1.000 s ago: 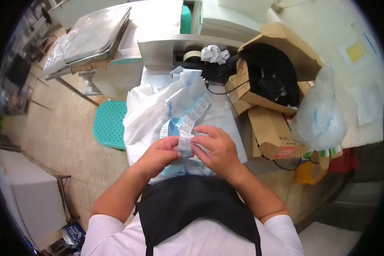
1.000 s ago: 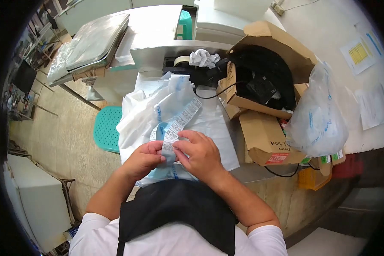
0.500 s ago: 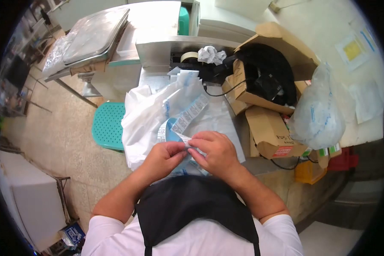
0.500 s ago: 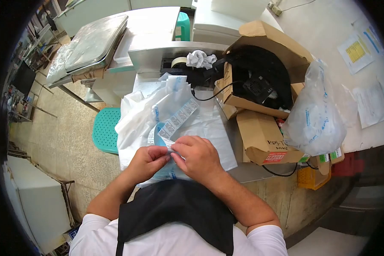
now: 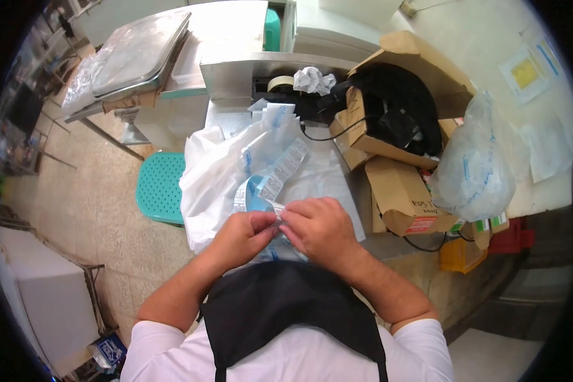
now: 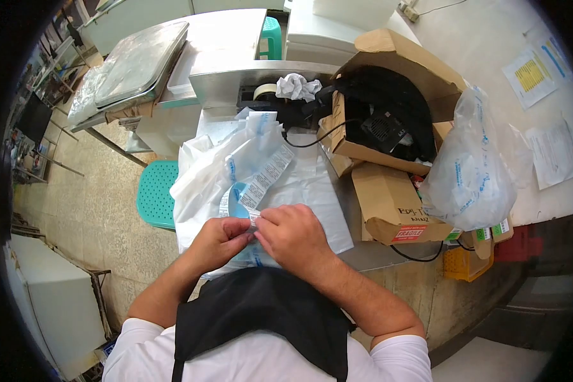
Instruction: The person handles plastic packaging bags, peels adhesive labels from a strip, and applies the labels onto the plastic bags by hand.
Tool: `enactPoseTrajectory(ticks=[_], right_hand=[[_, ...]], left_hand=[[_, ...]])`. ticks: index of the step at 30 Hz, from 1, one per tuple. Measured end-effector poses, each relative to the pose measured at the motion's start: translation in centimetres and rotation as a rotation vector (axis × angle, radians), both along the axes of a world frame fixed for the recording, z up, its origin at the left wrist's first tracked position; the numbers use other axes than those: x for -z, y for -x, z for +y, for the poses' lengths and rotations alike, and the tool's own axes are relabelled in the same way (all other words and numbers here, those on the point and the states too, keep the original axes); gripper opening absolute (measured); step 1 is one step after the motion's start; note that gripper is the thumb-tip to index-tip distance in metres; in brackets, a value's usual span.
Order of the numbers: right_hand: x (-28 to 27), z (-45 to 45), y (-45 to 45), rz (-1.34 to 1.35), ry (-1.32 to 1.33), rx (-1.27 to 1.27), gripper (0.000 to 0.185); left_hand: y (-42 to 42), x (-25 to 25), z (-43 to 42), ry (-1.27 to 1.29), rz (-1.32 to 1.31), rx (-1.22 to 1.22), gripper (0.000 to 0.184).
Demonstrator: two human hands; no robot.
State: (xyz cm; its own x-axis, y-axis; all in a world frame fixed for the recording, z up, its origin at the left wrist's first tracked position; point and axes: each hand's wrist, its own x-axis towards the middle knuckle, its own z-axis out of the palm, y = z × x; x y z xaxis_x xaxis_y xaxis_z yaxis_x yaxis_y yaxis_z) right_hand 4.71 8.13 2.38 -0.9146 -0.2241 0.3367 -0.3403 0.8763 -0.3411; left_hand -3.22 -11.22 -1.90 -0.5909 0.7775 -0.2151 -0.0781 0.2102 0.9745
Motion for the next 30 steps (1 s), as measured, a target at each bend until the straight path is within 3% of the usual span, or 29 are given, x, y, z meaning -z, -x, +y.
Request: enactPoseTrajectory(ticks=[6,9,15,18,24,30], right_hand=[[1.0,0.0,0.1,-0.005,0.016,0.018,0.013],[1.0,0.6,0.6,-0.139,0.203,0.049,0.010],[-0.7,3.5,1.4,0.002,0.418,0.278,0.011],[-1.9,5.4,0.6,-0.102,0.478,0.422,0.013],[2.9,7.2,-1.2,-0.007,-0.022,0.323,0.008],[8.6,8.4,-0.2,0.024,-0.243,0.177,0.012]], left_hand=[[0.3,1.1,-0.5,0.060,0.116,-0.002,0.023],[0.8,0.4,-0.8,0.148,0.260,0.025,0.023],[3.3,-0.3,-1.6,0.233,0.379,0.007,0.026],[4.4,-0.5,-2.6,0.357,0.444,-0.020,0.029],[5.5,-1.6,-3.1,0.567,0.597,-0.083,0.039],[4.9,-1.6,-1.2,0.295,0.835,-0.147,0.048]])
